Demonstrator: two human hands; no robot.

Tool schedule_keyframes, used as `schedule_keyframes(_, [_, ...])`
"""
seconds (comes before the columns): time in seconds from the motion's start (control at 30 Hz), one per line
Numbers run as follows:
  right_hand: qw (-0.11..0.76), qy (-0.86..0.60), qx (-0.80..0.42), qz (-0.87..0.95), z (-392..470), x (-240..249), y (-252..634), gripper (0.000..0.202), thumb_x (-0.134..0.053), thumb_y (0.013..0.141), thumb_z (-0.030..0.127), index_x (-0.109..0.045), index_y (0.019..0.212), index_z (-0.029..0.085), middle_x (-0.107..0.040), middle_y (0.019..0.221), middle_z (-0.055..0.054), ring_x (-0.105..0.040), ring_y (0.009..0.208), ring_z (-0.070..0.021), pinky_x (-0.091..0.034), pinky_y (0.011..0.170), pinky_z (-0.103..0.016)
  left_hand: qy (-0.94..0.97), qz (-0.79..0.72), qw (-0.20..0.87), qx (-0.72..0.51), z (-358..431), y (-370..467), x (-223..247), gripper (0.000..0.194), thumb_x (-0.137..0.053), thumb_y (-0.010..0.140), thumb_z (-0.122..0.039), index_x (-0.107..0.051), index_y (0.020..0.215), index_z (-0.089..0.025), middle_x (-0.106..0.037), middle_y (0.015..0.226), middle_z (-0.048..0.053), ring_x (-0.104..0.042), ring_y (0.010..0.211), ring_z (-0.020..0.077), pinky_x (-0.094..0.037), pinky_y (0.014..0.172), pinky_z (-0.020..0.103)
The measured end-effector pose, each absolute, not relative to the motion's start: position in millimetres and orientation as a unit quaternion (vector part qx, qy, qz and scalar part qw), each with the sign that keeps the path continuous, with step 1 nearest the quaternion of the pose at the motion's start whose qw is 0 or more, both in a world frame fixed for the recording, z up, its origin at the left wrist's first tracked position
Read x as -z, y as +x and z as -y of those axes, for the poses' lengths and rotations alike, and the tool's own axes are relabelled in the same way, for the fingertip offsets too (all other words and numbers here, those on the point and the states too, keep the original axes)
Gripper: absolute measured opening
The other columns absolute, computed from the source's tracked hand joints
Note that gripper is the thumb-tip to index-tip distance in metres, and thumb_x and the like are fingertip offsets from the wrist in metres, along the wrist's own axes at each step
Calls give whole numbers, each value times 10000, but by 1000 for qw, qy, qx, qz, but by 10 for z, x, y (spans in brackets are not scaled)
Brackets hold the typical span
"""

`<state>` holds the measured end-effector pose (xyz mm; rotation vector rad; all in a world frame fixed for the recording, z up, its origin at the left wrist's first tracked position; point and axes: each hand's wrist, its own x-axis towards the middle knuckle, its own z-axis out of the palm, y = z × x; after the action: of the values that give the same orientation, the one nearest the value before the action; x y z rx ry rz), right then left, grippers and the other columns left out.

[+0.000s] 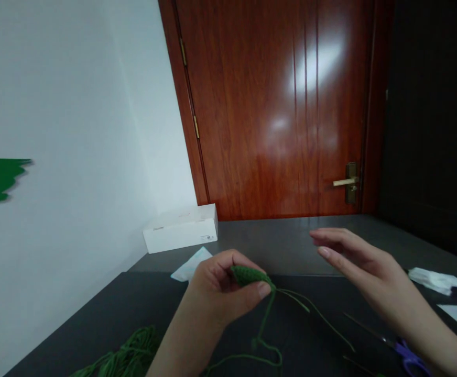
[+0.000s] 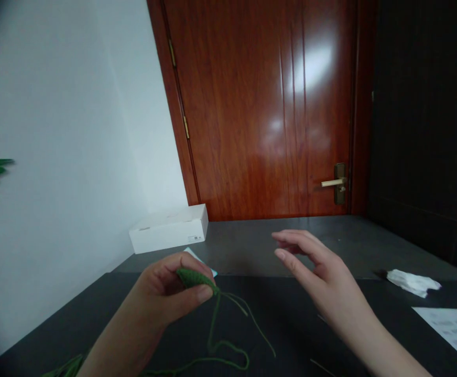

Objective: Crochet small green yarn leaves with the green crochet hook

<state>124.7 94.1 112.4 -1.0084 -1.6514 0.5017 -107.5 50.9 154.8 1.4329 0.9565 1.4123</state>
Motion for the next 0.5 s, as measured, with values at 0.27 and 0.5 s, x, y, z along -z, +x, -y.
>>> schedule_keyframes(0.27, [504,-308,-142,794,-480,-1174,901,285,-665,831,280,-663,1102,369,-739,814,-17,-688,738,-219,-559,635,-317,584,-390,432,-566,-493,-1036,-1515,80,-774,577,-163,-700,606,-167,-651,585,14,-544,540,109,-390,535,208])
schedule_keyframes(0.5, [505,-240,76,825,-497,-1089,954,445,-531,915,205,-507,1319,391,-758,915,-37,-687,738,-229,-531,609,-343,542,-378,493,-566,-476,-1023,-1519,118,-793,585,-168,-678,612,-159,-616,555,-21,-509,524,79,-378,527,180])
